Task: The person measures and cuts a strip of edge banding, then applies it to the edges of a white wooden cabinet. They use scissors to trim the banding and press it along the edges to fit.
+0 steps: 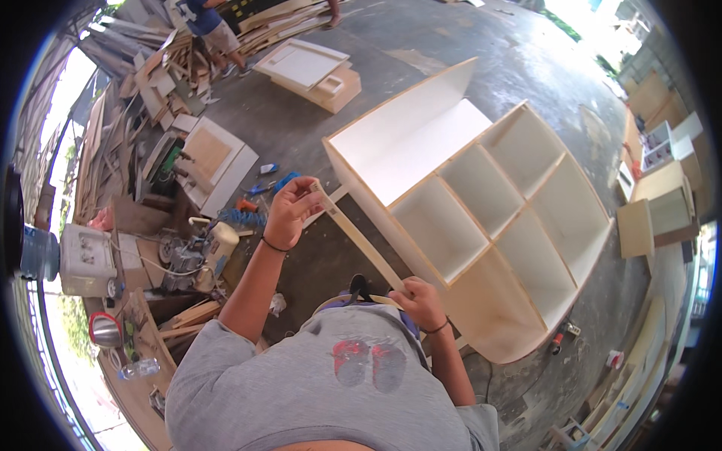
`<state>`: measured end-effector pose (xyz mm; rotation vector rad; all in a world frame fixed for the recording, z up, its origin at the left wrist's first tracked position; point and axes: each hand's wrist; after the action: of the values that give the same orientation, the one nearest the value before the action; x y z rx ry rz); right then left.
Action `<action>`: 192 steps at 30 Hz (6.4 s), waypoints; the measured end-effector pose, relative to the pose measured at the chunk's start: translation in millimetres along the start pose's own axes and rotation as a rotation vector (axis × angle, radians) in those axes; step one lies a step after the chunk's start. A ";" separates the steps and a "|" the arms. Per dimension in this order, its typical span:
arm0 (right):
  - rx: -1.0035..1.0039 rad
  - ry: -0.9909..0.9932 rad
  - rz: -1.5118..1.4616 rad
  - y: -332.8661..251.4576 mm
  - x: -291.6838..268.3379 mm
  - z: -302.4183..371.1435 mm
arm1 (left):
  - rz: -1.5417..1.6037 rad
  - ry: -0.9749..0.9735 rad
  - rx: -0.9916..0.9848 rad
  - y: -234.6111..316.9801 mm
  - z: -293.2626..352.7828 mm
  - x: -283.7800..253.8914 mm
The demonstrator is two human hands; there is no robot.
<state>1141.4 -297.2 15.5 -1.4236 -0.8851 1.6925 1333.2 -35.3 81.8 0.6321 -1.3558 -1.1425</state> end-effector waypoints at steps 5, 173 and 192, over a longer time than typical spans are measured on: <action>-0.103 0.448 0.160 -16.7 -7.6 -23.3 | -0.123 -0.387 0.210 27.0 -12.5 0.5; 0.379 0.170 0.384 226.4 191.2 -449.9 | -0.305 0.632 -0.347 -324.9 -446.7 -241.9; 0.553 0.226 0.147 218.3 174.7 -447.0 | -0.227 0.458 -0.623 -379.2 -314.9 -147.8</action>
<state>1541.0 -231.5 -322.2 -1.2759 -0.1644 1.6668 1557.3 -123.2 -373.0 0.5448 -0.5028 -1.4090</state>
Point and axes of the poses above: each hand's wrist, its own z-axis away from the middle knuckle, its own x-axis out of the palm, y = z × x
